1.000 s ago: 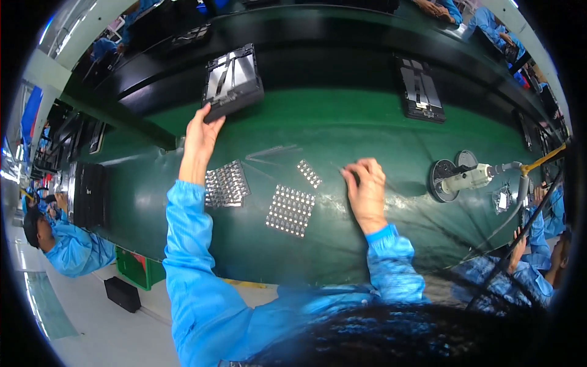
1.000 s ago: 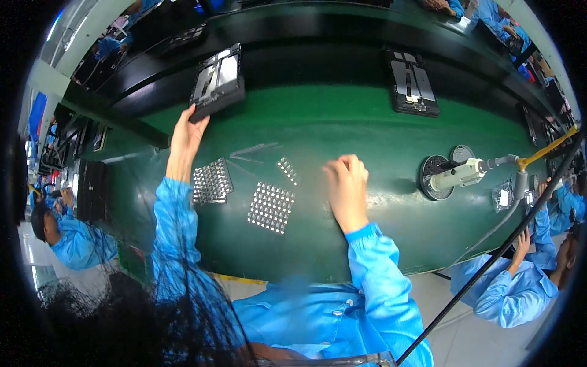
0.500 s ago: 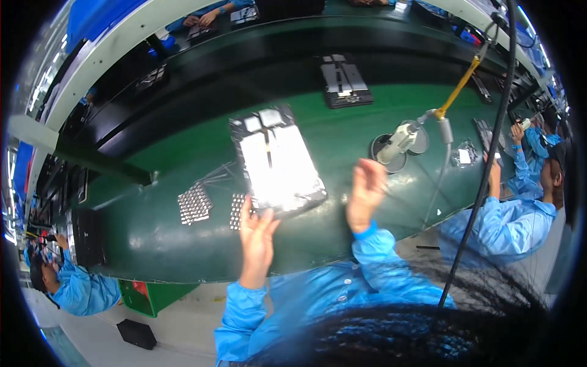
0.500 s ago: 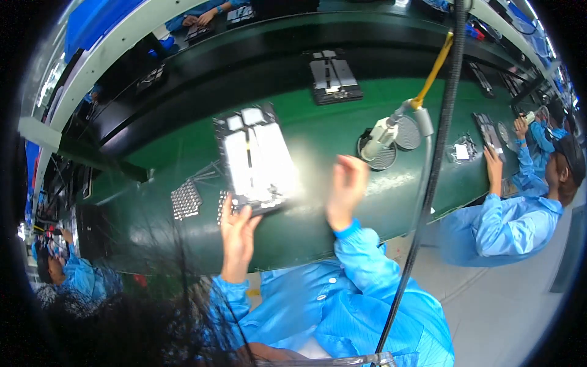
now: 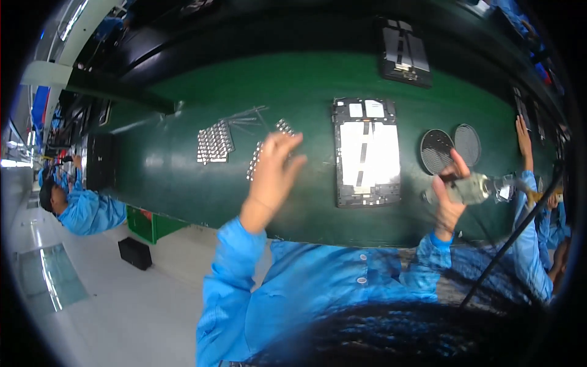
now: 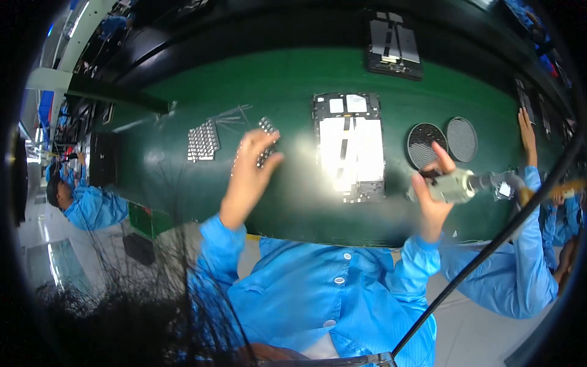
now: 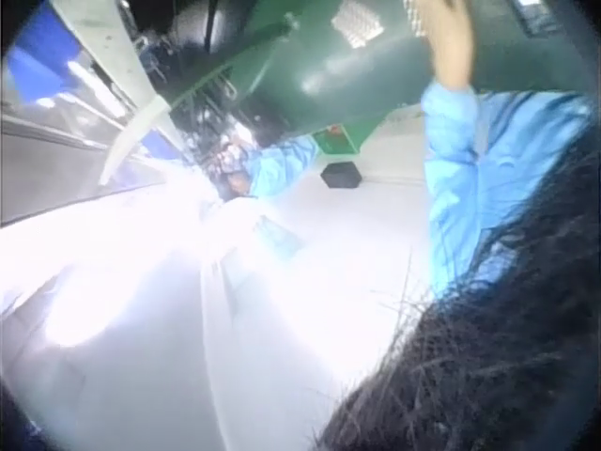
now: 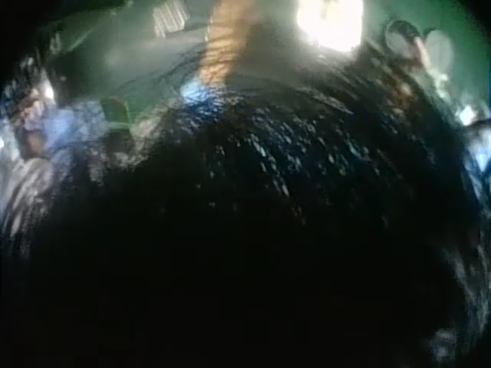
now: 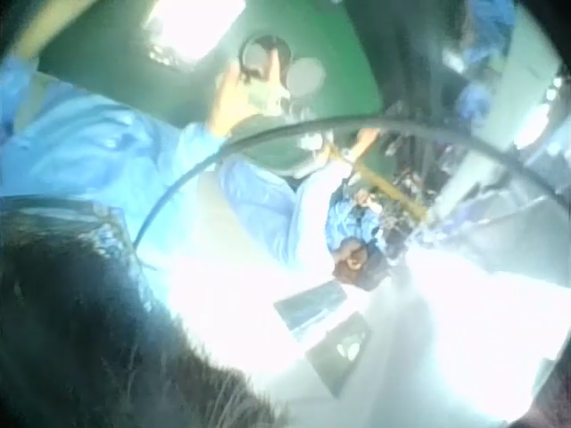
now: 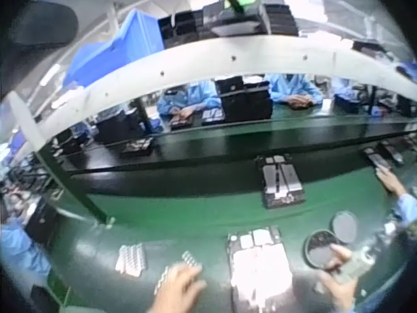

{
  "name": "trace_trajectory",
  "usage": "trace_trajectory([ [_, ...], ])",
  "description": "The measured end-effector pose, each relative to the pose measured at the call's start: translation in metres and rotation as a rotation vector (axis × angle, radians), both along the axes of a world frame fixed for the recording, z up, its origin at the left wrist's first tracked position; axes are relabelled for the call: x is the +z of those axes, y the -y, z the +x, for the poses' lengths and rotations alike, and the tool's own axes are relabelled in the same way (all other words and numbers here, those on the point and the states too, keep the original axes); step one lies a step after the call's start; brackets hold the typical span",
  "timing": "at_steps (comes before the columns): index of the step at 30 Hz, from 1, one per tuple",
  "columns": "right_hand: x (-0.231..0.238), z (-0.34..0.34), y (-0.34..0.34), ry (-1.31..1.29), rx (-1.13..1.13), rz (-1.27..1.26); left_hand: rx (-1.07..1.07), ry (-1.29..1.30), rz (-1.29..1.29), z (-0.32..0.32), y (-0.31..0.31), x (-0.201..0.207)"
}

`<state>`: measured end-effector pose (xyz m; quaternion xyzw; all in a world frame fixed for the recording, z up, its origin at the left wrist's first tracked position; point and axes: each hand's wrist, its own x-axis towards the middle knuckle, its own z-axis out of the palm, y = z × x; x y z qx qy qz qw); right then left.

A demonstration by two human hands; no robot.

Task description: The person assembles electronic components and silver chips into a black housing, securing them with a pneumatic screwdriver.

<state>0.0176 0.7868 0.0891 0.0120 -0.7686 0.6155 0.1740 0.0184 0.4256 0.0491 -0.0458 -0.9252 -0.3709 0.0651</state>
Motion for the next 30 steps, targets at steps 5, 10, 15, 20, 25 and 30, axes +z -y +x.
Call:
trace_trajectory([
  [5, -0.003, 0.019, -0.021, 0.092, 0.254, -0.247, -0.421, 0.02, -0.206, -0.081, 0.055, -0.001],
  [10, 0.009, 0.013, -0.004, 0.141, 0.229, -0.304, -0.462, 0.137, -0.181, -0.107, 0.057, 0.002],
  [15, 0.005, 0.01, -0.02, 0.394, 0.158, -0.219, -0.396, 0.186, 0.07, -0.116, 0.037, 0.0],
  [20, -0.011, -0.003, -0.03, 0.228, 0.067, -0.296, -0.417, 0.19, -0.054, -0.11, 0.029, -0.018],
  [25, -0.019, -0.01, -0.029, 0.151, -0.046, -0.326, -0.295, -0.178, -0.33, -0.104, 0.018, -0.024],
  [30, -0.025, -0.005, -0.022, 0.153, 0.017, -0.331, -0.262, -0.254, -0.391, -0.102, 0.019, -0.022],
])
